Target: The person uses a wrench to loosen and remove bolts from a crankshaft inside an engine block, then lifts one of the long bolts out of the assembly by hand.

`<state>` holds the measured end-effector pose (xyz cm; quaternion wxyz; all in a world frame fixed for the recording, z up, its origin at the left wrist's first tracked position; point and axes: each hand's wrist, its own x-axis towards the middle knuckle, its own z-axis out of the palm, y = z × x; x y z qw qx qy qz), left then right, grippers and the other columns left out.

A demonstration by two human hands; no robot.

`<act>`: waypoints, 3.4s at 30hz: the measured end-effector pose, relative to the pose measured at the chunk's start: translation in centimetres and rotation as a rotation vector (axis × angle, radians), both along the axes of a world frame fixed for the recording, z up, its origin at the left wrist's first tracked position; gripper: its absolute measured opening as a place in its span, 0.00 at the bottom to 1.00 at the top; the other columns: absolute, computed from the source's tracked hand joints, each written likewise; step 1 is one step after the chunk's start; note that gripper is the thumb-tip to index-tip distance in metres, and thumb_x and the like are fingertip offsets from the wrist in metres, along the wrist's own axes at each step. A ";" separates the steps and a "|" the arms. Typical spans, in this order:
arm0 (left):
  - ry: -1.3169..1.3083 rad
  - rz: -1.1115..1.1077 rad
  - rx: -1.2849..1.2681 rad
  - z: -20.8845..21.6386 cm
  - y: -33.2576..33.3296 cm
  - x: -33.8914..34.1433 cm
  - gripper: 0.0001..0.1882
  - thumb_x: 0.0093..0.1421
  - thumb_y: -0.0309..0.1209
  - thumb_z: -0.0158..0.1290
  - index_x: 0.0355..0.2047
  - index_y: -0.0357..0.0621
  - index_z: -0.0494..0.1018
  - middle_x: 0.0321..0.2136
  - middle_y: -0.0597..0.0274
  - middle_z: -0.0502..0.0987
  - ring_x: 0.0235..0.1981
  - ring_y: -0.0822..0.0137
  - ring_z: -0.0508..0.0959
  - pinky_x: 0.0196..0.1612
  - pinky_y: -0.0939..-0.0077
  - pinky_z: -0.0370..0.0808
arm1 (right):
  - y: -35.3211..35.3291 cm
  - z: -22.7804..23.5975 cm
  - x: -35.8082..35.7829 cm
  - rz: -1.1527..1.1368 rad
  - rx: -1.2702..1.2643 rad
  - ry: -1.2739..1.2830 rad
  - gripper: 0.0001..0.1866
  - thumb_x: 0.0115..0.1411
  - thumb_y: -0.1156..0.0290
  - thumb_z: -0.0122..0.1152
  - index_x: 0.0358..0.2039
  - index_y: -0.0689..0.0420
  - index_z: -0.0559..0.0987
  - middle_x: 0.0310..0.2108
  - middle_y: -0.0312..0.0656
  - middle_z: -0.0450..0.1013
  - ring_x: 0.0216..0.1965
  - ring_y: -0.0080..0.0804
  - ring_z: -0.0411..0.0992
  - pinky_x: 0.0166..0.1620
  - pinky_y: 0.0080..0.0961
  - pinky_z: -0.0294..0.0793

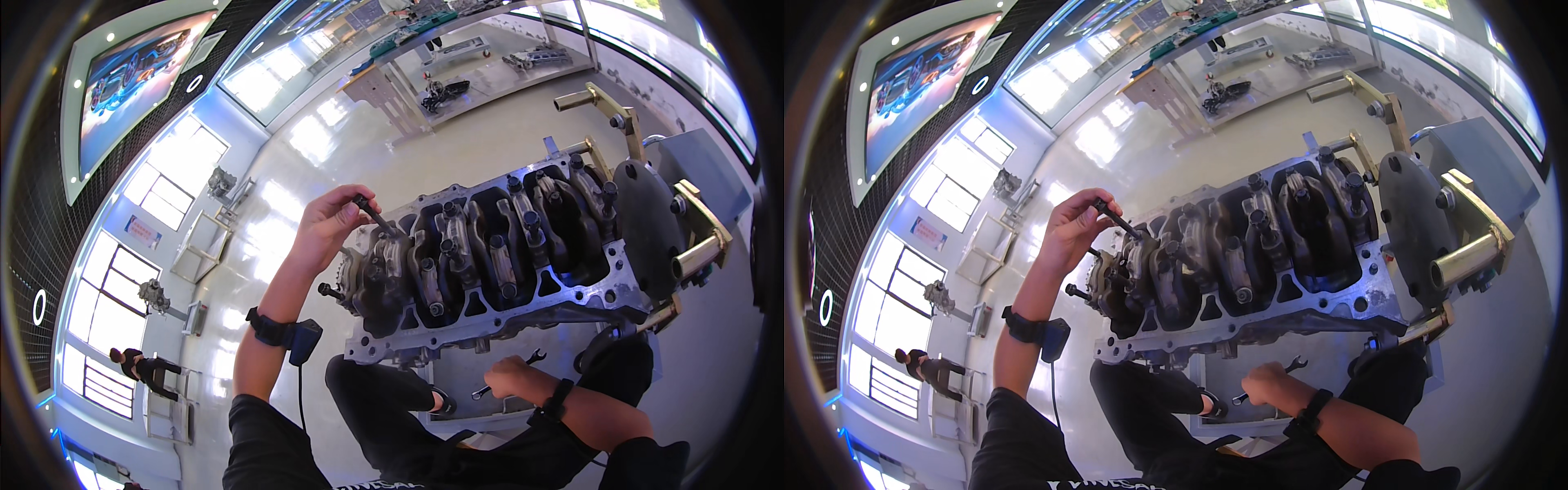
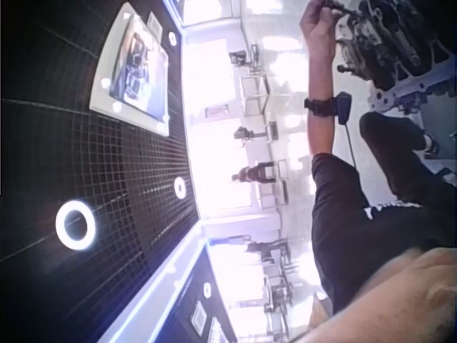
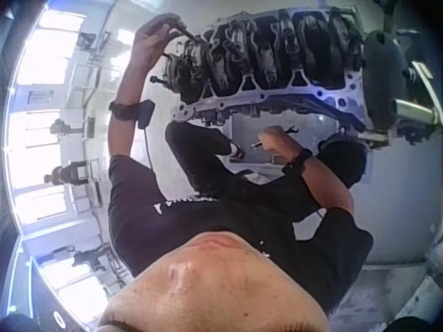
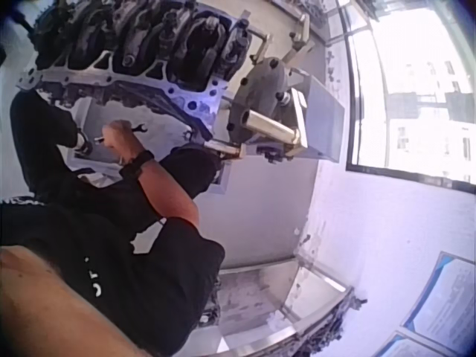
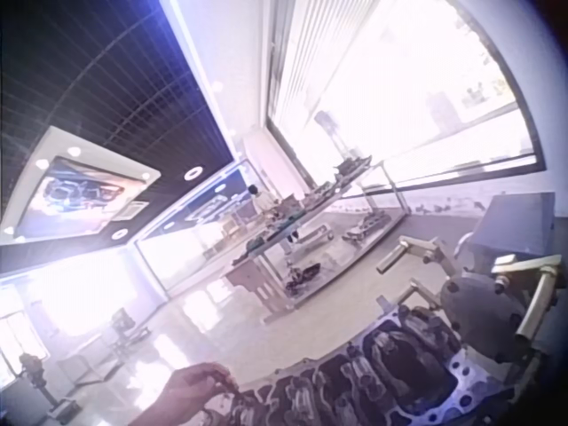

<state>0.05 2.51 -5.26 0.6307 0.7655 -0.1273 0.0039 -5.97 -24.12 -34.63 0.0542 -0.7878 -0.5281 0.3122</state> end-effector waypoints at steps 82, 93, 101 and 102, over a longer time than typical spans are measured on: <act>-0.135 0.280 0.947 1.5 -3.3 -1.2 0.12 0.57 0.34 0.59 0.35 0.37 0.75 0.27 0.61 0.78 0.27 0.72 0.77 0.34 0.78 0.73 | 0.6 0.3 0.1 0.023 -0.156 0.003 0.15 0.49 0.68 0.58 0.38 0.51 0.82 0.38 0.41 0.78 0.42 0.40 0.76 0.40 0.38 0.74; -0.222 0.336 0.628 3.2 -1.8 -0.7 0.11 0.62 0.33 0.54 0.37 0.35 0.73 0.30 0.62 0.76 0.31 0.73 0.75 0.37 0.79 0.72 | 0.3 0.6 0.1 0.019 -0.146 0.002 0.15 0.49 0.68 0.58 0.38 0.51 0.82 0.38 0.42 0.78 0.42 0.40 0.76 0.40 0.38 0.74; -0.125 0.210 0.298 2.3 -0.3 -0.2 0.18 0.64 0.41 0.50 0.41 0.36 0.71 0.34 0.59 0.75 0.39 0.67 0.77 0.42 0.74 0.75 | 0.2 -0.3 0.1 0.005 -0.027 0.012 0.13 0.47 0.68 0.56 0.33 0.55 0.82 0.33 0.46 0.78 0.37 0.46 0.77 0.37 0.41 0.75; -0.089 0.185 0.267 2.1 -0.4 -0.2 0.19 0.64 0.42 0.49 0.41 0.36 0.70 0.35 0.59 0.75 0.40 0.65 0.77 0.42 0.72 0.75 | 0.2 -0.3 0.1 0.008 -0.032 0.007 0.13 0.47 0.68 0.56 0.33 0.55 0.82 0.33 0.46 0.78 0.37 0.46 0.77 0.37 0.41 0.75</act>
